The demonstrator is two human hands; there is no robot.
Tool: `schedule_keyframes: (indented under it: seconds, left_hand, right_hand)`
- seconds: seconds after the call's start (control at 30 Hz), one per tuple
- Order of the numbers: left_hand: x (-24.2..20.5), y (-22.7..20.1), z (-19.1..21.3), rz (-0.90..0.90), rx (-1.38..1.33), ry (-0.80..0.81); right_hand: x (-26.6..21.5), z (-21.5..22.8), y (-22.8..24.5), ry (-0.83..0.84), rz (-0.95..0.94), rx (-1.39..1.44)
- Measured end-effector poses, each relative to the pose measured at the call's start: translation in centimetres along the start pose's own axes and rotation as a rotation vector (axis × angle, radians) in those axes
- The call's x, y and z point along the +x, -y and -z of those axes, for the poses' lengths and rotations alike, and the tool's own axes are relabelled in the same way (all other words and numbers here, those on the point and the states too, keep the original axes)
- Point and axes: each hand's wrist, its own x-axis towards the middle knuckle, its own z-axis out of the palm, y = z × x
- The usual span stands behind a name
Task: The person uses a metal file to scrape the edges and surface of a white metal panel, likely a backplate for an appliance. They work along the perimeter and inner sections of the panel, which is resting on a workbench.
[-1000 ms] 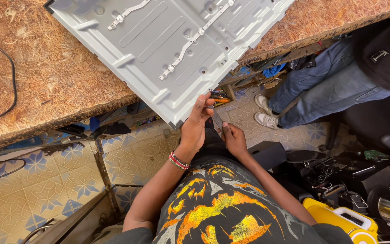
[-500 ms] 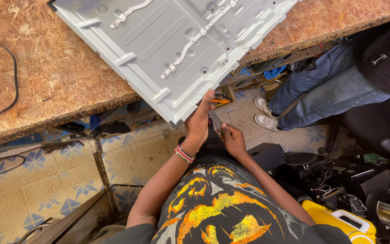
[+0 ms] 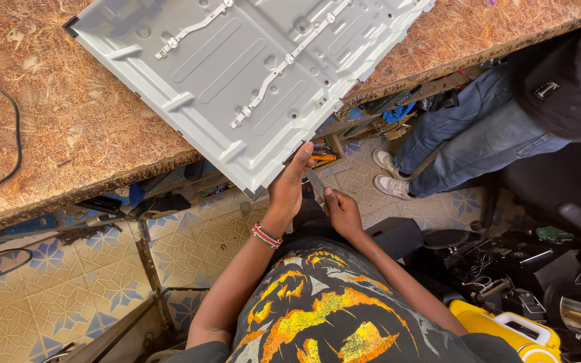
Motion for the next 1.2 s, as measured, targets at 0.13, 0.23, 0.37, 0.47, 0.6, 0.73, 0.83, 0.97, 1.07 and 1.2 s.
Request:
schedule_keyframes:
  seconds: [0.13, 0.23, 0.37, 0.47, 0.6, 0.73, 0.83, 0.97, 1.07, 1.2]
  left_hand:
    - [-0.4, -0.8, 0.1, 0.099, 0.014, 0.05]
    - [-0.3, -0.7, 0.4, 0.124, 0.038, 0.046]
    - [-0.3, -1.8, 1.1, 0.085, 0.051, 0.062]
    - [-0.6, -2.2, 2.1, 0.075, 0.023, 0.044]
    - [-0.4, -4.5, 3.4, -0.009, -0.017, -0.023]
    - [0.7, -3.2, 7.1, -0.014, -0.063, -0.067]
    - [0.4, -5.4, 7.7, -0.119, -0.096, -0.196]
    - [-0.1, -5.5, 9.0, -0.217, -0.056, -0.282]
    - [0.3, -4.7, 8.9, -0.338, 0.057, -0.319]
    - [1.0, -4.0, 8.3, -0.443, 0.074, -0.357]
  right_hand:
    - [-0.4, -0.4, 2.3, 0.003, 0.018, -0.058]
    - [-0.5, -0.4, 1.6, -0.007, 0.013, -0.075]
    - [-0.4, -0.3, 2.5, -0.021, 0.021, -0.077]
    - [-0.7, -0.2, 2.8, -0.032, 0.016, -0.087]
    - [-0.9, -0.1, 2.5, -0.051, -0.005, -0.06]
    - [-0.9, -0.1, 3.4, -0.049, -0.019, -0.084]
    - [-0.6, 0.1, 3.1, -0.031, -0.005, -0.073]
    - [-0.3, -0.2, 0.1, -0.042, -0.01, -0.002]
    - [-0.2, -0.2, -0.2, -0.004, -0.001, 0.002]
    - [0.1, 0.0, -1.6, 0.037, -0.003, -0.022]
